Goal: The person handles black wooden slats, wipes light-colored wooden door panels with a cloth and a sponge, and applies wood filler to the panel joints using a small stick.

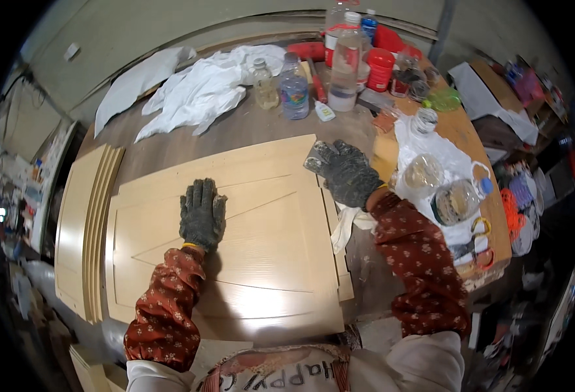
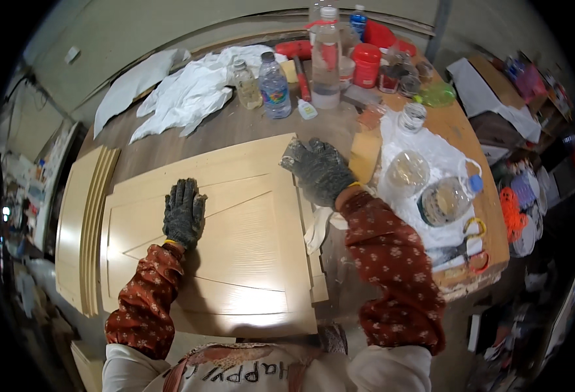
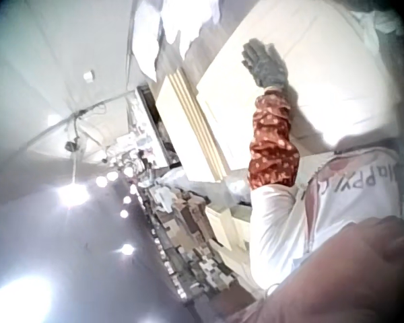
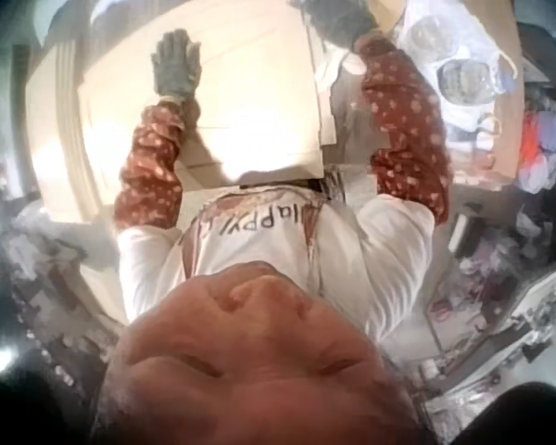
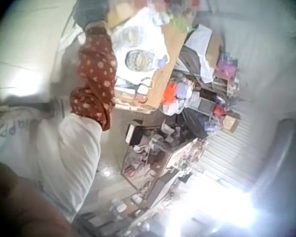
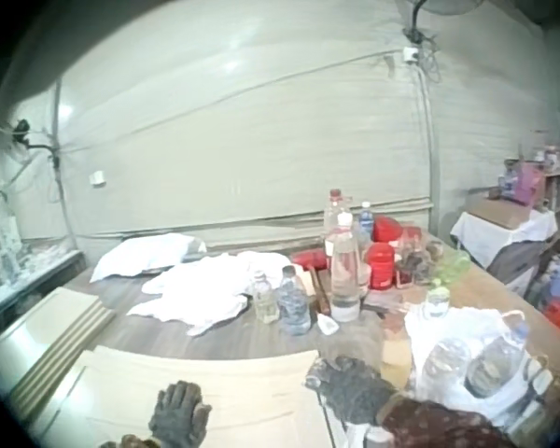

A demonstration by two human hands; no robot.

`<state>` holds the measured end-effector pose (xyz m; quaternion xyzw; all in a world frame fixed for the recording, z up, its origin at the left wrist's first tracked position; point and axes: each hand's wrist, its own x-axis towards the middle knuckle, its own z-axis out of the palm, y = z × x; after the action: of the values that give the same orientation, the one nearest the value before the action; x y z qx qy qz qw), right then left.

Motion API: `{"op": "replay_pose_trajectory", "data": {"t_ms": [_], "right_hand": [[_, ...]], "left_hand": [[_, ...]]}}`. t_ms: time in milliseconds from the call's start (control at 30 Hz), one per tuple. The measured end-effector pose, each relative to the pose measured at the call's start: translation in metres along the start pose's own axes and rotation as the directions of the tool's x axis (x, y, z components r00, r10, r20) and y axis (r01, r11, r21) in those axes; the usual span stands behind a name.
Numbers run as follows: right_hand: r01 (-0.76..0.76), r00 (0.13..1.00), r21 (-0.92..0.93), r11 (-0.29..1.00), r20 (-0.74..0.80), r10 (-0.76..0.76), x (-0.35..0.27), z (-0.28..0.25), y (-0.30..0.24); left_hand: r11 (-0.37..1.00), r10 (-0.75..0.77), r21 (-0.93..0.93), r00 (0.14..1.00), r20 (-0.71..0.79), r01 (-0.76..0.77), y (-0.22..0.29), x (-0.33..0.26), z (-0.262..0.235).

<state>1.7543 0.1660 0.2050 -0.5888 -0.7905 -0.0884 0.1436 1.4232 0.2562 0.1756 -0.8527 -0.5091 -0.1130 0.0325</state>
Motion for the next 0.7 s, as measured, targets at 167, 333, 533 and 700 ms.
{"op": "replay_pose_trajectory", "data": {"t_ms": [167, 333, 533, 700], "right_hand": [[0.270, 0.958, 0.019, 0.963, 0.090, -0.271, -0.003, 0.006, 0.041], [0.257, 0.963, -0.036, 0.966, 0.095, -0.253, 0.011, 0.008, 0.036], [0.326, 0.907, 0.028, 0.945, 0.271, -0.321, 0.026, 0.005, 0.043], [0.492, 0.856, 0.031, 0.870, 0.169, -0.489, 0.037, -0.007, 0.056]], "left_hand": [[1.000, -0.003, -0.016, 0.999, -0.041, 0.002, 0.001, -0.001, 0.005], [0.999, -0.034, -0.016, 0.999, -0.028, 0.034, -0.002, -0.001, 0.003], [1.000, -0.005, -0.022, 0.996, -0.086, 0.003, 0.000, -0.002, 0.005], [1.000, -0.011, -0.026, 0.997, -0.070, 0.009, 0.003, 0.001, -0.001]]}}
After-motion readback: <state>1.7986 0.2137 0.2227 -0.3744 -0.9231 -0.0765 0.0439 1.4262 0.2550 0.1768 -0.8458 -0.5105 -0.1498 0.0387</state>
